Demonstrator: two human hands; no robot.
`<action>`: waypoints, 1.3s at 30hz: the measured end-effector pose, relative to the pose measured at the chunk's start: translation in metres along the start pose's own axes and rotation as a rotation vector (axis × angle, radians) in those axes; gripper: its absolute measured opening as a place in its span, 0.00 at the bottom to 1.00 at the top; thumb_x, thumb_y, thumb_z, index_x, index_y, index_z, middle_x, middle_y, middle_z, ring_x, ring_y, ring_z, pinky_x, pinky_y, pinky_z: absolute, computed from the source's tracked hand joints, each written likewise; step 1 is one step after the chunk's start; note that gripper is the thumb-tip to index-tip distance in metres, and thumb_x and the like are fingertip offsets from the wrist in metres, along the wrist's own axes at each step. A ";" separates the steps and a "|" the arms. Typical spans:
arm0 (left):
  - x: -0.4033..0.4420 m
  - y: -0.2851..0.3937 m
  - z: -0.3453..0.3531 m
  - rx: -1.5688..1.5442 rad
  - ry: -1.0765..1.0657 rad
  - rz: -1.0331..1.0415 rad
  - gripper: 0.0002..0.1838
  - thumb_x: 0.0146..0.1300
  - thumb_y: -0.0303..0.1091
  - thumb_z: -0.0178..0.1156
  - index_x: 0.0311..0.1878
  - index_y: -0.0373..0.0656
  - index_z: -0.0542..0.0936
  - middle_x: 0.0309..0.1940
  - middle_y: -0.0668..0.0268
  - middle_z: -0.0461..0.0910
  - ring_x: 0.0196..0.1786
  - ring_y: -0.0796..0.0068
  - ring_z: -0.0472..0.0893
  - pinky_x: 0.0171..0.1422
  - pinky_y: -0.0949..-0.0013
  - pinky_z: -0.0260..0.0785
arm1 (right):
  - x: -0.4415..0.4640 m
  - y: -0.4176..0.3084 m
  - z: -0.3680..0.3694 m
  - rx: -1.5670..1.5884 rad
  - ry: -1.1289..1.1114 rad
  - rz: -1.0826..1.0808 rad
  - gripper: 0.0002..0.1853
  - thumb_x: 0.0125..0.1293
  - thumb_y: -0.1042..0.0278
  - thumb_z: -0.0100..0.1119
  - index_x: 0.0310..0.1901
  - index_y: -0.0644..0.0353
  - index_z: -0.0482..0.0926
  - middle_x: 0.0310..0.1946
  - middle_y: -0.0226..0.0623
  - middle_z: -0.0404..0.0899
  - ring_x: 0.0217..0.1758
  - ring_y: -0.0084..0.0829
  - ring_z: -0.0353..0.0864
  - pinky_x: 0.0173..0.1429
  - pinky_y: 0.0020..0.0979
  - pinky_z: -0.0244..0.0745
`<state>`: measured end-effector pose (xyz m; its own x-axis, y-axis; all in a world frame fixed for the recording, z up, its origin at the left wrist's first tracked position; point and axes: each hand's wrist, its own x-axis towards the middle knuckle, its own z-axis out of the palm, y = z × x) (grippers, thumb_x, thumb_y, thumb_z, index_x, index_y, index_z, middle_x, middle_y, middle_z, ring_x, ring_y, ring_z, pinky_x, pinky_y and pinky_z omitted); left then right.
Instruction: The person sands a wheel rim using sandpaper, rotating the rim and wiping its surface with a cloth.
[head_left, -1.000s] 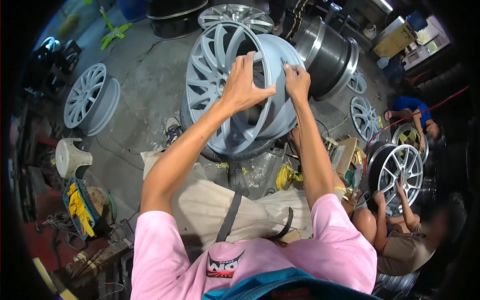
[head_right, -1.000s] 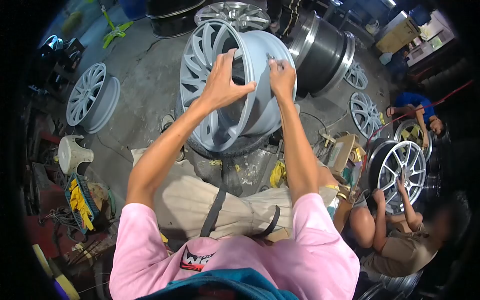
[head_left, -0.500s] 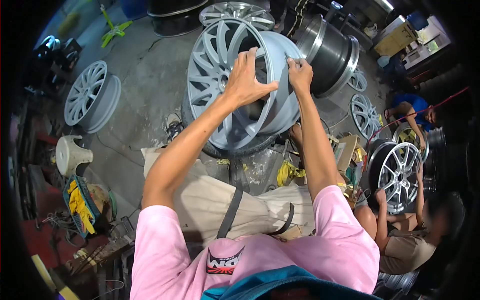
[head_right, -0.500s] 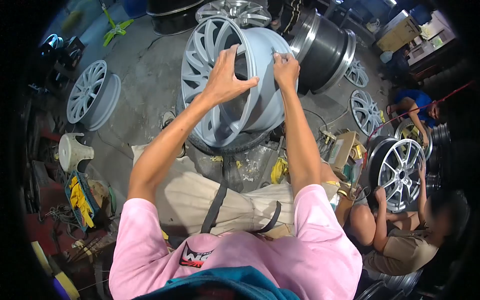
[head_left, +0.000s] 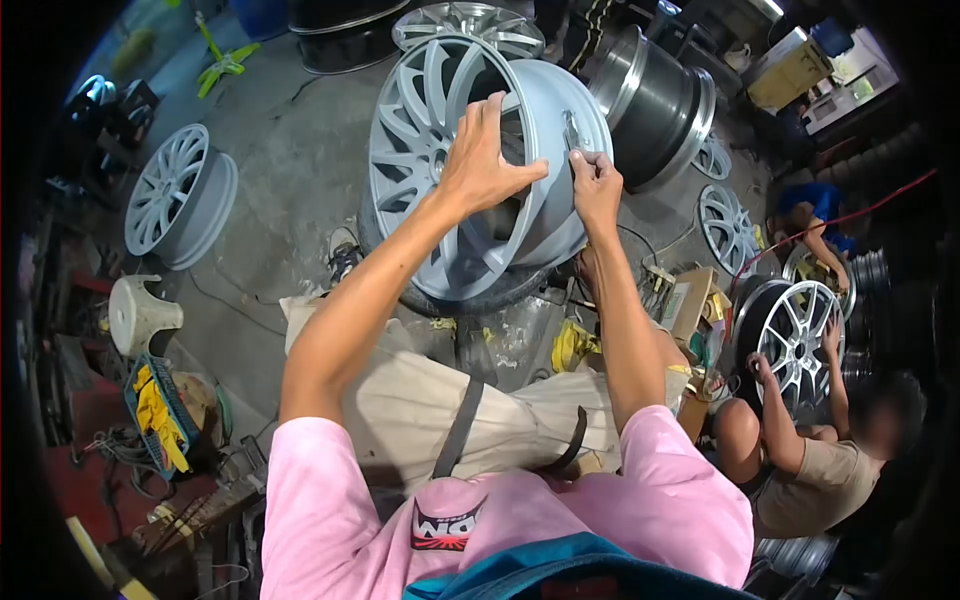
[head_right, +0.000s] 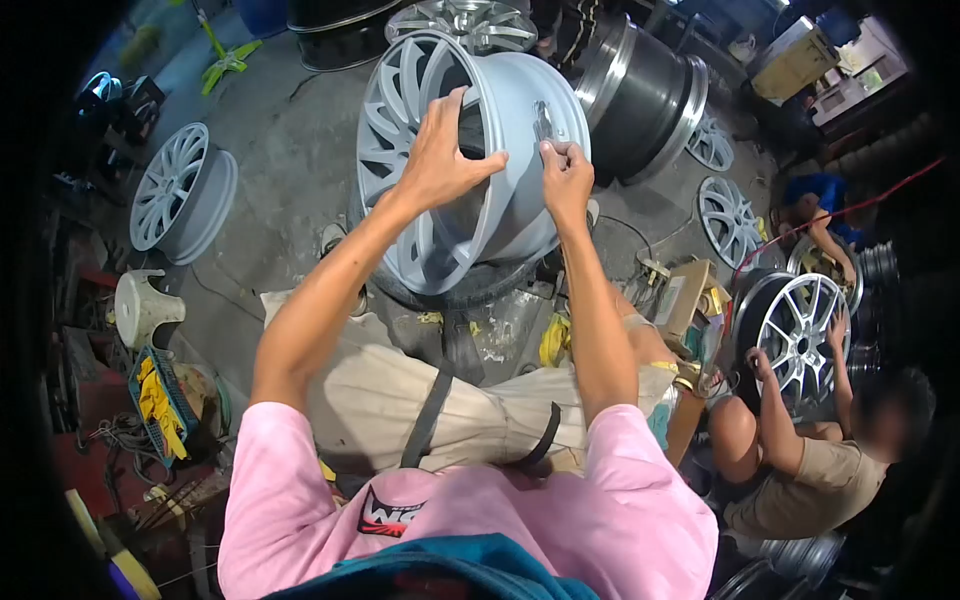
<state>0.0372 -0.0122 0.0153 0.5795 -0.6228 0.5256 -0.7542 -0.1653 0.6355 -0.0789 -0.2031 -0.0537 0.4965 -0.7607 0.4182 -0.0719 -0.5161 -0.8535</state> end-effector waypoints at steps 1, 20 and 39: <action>-0.001 0.001 0.004 0.012 0.013 0.007 0.58 0.53 0.54 0.77 0.78 0.30 0.57 0.65 0.41 0.68 0.71 0.40 0.70 0.75 0.48 0.65 | -0.002 0.001 -0.001 -0.002 0.003 0.010 0.17 0.71 0.60 0.68 0.41 0.71 0.86 0.24 0.41 0.85 0.30 0.25 0.80 0.41 0.34 0.77; -0.001 0.003 0.002 -0.009 0.011 0.040 0.57 0.52 0.52 0.77 0.76 0.28 0.60 0.62 0.41 0.70 0.68 0.41 0.72 0.74 0.50 0.66 | 0.030 -0.014 -0.001 -0.220 0.032 0.000 0.18 0.70 0.58 0.68 0.42 0.70 0.86 0.35 0.58 0.88 0.41 0.50 0.91 0.49 0.42 0.81; 0.001 -0.001 0.005 -0.007 0.032 0.038 0.58 0.52 0.54 0.76 0.77 0.28 0.59 0.64 0.42 0.69 0.69 0.41 0.71 0.74 0.49 0.66 | 0.054 -0.010 0.007 -0.198 0.004 0.057 0.18 0.70 0.55 0.67 0.43 0.67 0.87 0.32 0.52 0.89 0.38 0.47 0.91 0.50 0.42 0.81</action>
<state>0.0368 -0.0171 0.0125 0.5599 -0.6037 0.5675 -0.7738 -0.1362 0.6186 -0.0460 -0.2359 -0.0246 0.4829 -0.7926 0.3724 -0.2686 -0.5388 -0.7985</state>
